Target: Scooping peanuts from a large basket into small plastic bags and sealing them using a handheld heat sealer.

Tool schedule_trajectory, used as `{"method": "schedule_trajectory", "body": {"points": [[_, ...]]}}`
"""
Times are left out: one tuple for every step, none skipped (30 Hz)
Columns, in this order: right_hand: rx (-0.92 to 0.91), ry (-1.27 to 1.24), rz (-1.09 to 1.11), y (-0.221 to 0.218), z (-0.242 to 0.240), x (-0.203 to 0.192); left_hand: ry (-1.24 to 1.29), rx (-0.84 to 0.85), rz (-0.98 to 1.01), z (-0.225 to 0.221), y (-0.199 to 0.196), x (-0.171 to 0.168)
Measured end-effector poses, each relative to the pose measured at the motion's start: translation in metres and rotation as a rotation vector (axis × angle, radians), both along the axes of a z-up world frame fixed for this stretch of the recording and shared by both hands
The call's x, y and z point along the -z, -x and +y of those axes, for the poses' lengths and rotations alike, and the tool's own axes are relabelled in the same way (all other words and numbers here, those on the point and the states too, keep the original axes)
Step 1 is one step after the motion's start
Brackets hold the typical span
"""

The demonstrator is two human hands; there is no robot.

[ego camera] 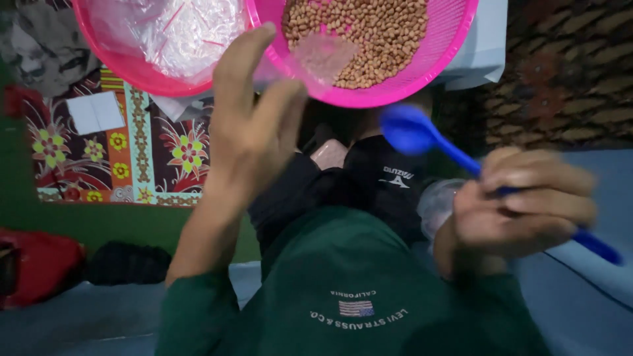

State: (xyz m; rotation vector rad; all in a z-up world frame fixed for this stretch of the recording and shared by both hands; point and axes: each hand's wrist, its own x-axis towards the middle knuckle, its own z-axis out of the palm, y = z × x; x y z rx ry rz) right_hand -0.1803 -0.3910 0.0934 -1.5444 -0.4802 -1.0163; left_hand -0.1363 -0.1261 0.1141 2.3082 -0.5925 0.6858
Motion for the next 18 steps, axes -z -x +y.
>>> {"method": "schedule_trajectory", "body": {"points": [[0.019, -0.09, 0.08, 0.007, 0.003, 0.005, -0.03, -0.012, 0.05, -0.001, 0.01, -0.002], [0.023, -0.097, 0.078, 0.012, 0.005, 0.0, -0.037, -0.008, 0.048, -0.003, 0.014, -0.008], [-0.027, 0.227, 0.258, 0.018, 0.007, -0.005, -0.076, 0.08, 0.049, -0.005, 0.018, -0.014], [-0.078, 0.543, 0.449, 0.024, 0.009, -0.009, -0.115, 0.167, 0.051, -0.007, 0.023, -0.02], [-0.076, 0.535, 0.449, 0.021, 0.015, -0.008, -0.122, 0.171, 0.05, -0.007, 0.027, -0.018], [-0.205, 0.525, 0.537, 0.017, 0.02, -0.006, -0.167, 0.277, 0.098, -0.007, 0.029, -0.016], [-0.336, 0.513, 0.623, 0.013, 0.025, -0.006, -0.212, 0.383, 0.146, -0.007, 0.031, -0.015], [-0.327, 0.51, 0.611, 0.012, 0.03, 0.007, -0.217, 0.388, 0.132, -0.011, 0.036, 0.001], [-0.345, 0.392, 0.578, 0.011, 0.034, 0.02, -0.129, 0.371, 0.061, -0.015, 0.04, 0.017], [-0.358, 0.275, 0.542, 0.01, 0.038, 0.033, -0.039, 0.358, -0.01, -0.019, 0.043, 0.033], [-0.344, 0.273, 0.529, 0.008, 0.037, 0.032, -0.042, 0.37, -0.025, -0.02, 0.043, 0.035], [-0.388, 0.21, 0.543, 0.007, 0.038, 0.032, 0.016, 0.32, 0.075, -0.021, 0.046, 0.037], [-0.433, 0.148, 0.556, 0.007, 0.038, 0.032, 0.073, 0.268, 0.176, -0.021, 0.048, 0.039], [-0.426, 0.145, 0.545, 0.006, 0.036, 0.034, 0.068, 0.276, 0.165, -0.02, 0.049, 0.046], [-0.419, 0.146, 0.562, 0.005, 0.034, 0.037, 0.171, 0.28, 0.269, -0.018, 0.051, 0.053], [-0.415, 0.148, 0.584, 0.004, 0.032, 0.039, 0.276, 0.282, 0.377, -0.016, 0.053, 0.061], [-0.41, 0.146, 0.576, 0.004, 0.03, 0.042, 0.272, 0.287, 0.369, -0.017, 0.052, 0.064], [-0.41, 0.149, 0.602, 0.005, 0.028, 0.045, 0.328, 0.276, 0.43, -0.018, 0.053, 0.067]]}}
